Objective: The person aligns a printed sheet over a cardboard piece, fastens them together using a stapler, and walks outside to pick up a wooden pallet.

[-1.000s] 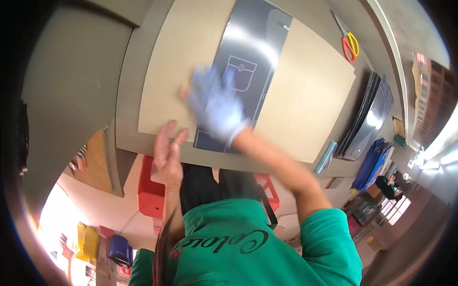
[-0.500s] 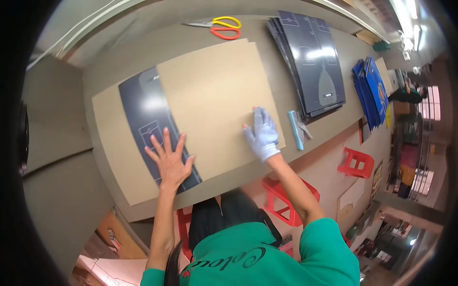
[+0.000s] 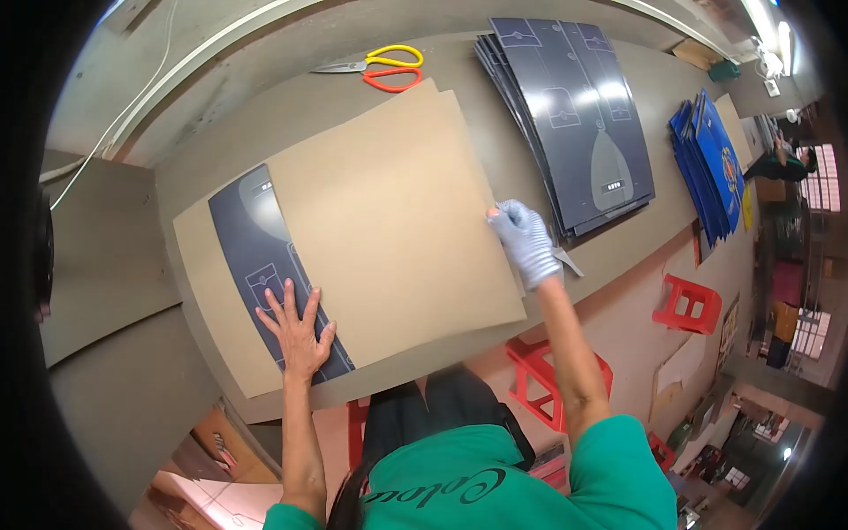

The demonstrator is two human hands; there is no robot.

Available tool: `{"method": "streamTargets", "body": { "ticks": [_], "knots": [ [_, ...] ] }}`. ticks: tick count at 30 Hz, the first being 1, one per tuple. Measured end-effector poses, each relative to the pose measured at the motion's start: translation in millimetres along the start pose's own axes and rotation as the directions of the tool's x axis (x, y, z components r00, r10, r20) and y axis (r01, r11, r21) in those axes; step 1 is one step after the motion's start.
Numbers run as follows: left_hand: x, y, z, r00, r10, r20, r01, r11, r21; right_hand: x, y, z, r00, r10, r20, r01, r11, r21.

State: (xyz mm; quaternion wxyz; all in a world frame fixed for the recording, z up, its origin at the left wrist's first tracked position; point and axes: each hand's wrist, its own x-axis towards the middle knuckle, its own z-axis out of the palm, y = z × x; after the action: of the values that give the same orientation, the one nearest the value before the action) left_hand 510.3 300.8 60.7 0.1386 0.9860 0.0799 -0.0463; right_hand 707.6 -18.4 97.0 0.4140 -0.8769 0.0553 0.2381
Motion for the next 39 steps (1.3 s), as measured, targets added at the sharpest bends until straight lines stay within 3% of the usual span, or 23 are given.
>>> {"method": "streamTargets", "body": {
  "ticks": [1, 2, 4, 5, 7, 9, 11, 12, 14, 15, 17, 19, 21, 26, 31, 33, 39],
  "knots": [
    [1.7, -0.8, -2.1, 1.000, 0.025, 0.018, -0.025, 1.000, -0.018, -3.4, -9.9, -8.6, 0.972, 0.051, 0.229, -0.118, 0.950, 0.289],
    [3.2, -0.9, -4.0, 0.999, 0.047, 0.022, -0.046, 0.998, -0.032, -5.9, -18.7, -5.2, 0.970, 0.041, 0.239, -0.111, 0.952, 0.285],
    [5.3, -2.7, -4.9, 0.999, 0.050, 0.021, -0.049, 0.998, -0.039, -13.2, -39.6, 7.7, 0.881, -0.385, 0.276, 0.127, 0.754, 0.644],
    [6.3, -3.6, -5.3, 0.997, 0.069, 0.026, -0.068, 0.996, -0.049, -14.4, -56.7, 12.2, 0.791, -0.470, 0.392, 0.144, 0.766, 0.627],
    [6.9, -4.4, -6.9, 0.998, 0.058, 0.023, -0.057, 0.996, -0.063, -13.8, -59.4, 41.6, 0.788, -0.504, 0.355, 0.300, 0.817, 0.492],
    [6.9, -6.3, -6.5, 0.998, 0.058, 0.029, -0.056, 0.995, -0.083, -9.4, -63.3, 77.2, 0.684, -0.667, 0.296, 0.663, 0.737, 0.128],
    [8.3, -6.6, -7.3, 0.999, 0.048, 0.021, -0.046, 0.994, -0.099, -26.8, -89.5, 108.2, 0.785, -0.583, 0.208, 0.603, 0.796, -0.043],
    [8.7, -7.2, -8.4, 0.999, 0.036, 0.032, -0.032, 0.992, -0.120, -31.0, -95.2, 121.4, 0.782, -0.585, 0.212, 0.606, 0.794, -0.044],
    [8.9, -7.4, -16.8, 0.999, 0.024, 0.033, -0.018, 0.983, -0.184, -37.7, -104.1, 143.5, 0.802, -0.578, 0.154, 0.587, 0.713, -0.383],
    [7.9, -12.3, -12.9, 0.999, 0.020, 0.032, -0.014, 0.982, -0.186, -39.8, -105.7, 154.1, 0.800, -0.578, 0.159, 0.590, 0.711, -0.384],
    [7.4, -21.9, -0.7, 0.994, -0.055, -0.093, 0.013, 0.917, -0.399, -38.9, -103.6, 174.1, 0.789, -0.608, 0.088, 0.551, 0.638, -0.538],
    [7.5, -23.2, 0.9, 0.988, -0.079, -0.134, 0.014, 0.902, -0.431, -36.8, -100.7, 190.8, 0.791, -0.608, 0.068, 0.544, 0.648, -0.533],
    [6.6, -23.5, 1.0, 0.989, -0.035, -0.146, -0.023, 0.926, -0.377, -34.3, -99.0, 203.9, 0.811, -0.582, 0.060, 0.465, 0.579, -0.669],
    [6.9, -18.3, -1.3, 0.997, 0.020, -0.081, -0.036, 0.979, -0.200, -29.9, -93.4, 213.0, 0.788, -0.614, 0.045, 0.457, 0.536, -0.710],
    [9.4, -12.2, 0.9, 0.994, -0.034, -0.108, 0.012, 0.981, -0.196, 3.2, -101.5, 206.5, 0.731, -0.683, -0.018, 0.505, 0.558, -0.658],
    [10.2, -12.6, 1.9, 0.993, -0.055, -0.102, 0.035, 0.982, -0.184, 20.3, -108.6, 207.0, 0.769, -0.639, -0.021, 0.432, 0.543, -0.720],
    [8.7, -14.0, 9.5, 0.985, -0.068, -0.157, 0.036, 0.979, -0.200, 32.8, -101.9, 216.6, 0.767, -0.642, -0.013, 0.412, 0.508, -0.756]
  ]
}}
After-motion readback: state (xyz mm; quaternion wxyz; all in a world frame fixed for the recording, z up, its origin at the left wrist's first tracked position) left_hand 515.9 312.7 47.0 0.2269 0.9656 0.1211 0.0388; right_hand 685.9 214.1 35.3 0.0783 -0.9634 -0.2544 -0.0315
